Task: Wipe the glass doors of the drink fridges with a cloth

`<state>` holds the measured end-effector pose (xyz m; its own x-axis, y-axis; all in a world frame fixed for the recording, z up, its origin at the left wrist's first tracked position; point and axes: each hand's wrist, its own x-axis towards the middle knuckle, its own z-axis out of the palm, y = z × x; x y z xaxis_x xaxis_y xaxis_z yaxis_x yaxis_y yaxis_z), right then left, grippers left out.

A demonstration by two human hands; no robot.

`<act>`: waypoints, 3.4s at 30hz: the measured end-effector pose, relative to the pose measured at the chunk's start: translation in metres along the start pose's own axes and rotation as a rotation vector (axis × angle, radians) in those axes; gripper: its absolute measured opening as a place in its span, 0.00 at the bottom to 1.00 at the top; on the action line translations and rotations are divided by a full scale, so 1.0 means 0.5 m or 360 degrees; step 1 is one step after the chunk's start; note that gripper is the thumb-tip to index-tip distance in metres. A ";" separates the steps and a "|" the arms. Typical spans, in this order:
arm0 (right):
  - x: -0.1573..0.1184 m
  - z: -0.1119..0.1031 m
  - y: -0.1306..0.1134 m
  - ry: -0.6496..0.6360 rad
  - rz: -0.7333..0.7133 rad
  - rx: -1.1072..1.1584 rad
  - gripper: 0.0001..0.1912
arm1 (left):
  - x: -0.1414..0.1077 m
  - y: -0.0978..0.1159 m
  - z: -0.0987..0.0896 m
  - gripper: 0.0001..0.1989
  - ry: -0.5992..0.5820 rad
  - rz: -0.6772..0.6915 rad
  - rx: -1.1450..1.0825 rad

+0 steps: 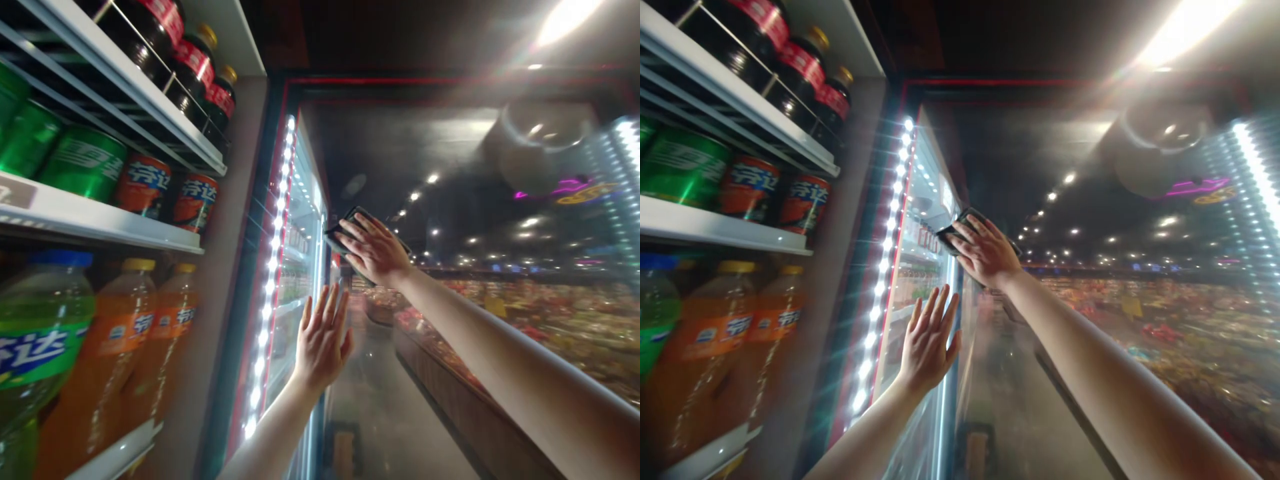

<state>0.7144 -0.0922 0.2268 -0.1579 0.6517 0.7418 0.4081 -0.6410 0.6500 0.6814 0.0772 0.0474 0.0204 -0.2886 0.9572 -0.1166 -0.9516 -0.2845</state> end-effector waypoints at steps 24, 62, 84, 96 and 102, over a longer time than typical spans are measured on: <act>-0.155 -0.052 0.146 0.0087 0.0452 -0.0199 0.27 | 0.115 0.112 0.041 0.35 0.0150 -0.0168 -0.0148; -0.258 -0.068 0.151 -0.0043 0.0378 -0.0181 0.28 | 0.159 0.119 0.069 0.40 0.0187 -0.0089 -0.0037; -0.396 -0.139 0.340 0.0057 0.0822 -0.0201 0.27 | 0.170 0.126 0.054 0.38 0.0129 -0.0140 -0.0093; -0.248 -0.081 0.237 0.0079 0.0663 -0.0122 0.27 | 0.174 0.292 0.091 0.40 0.0036 -0.0028 -0.0207; -0.381 -0.148 0.374 0.0002 0.0774 -0.0184 0.27 | 0.207 0.326 0.116 0.40 0.0065 -0.0015 -0.0262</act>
<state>0.7545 -0.3663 0.2194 0.0249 0.2660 0.9636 0.3323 -0.9113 0.2430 0.7223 -0.1138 0.0968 -0.0179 -0.2722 0.9621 -0.2777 -0.9230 -0.2663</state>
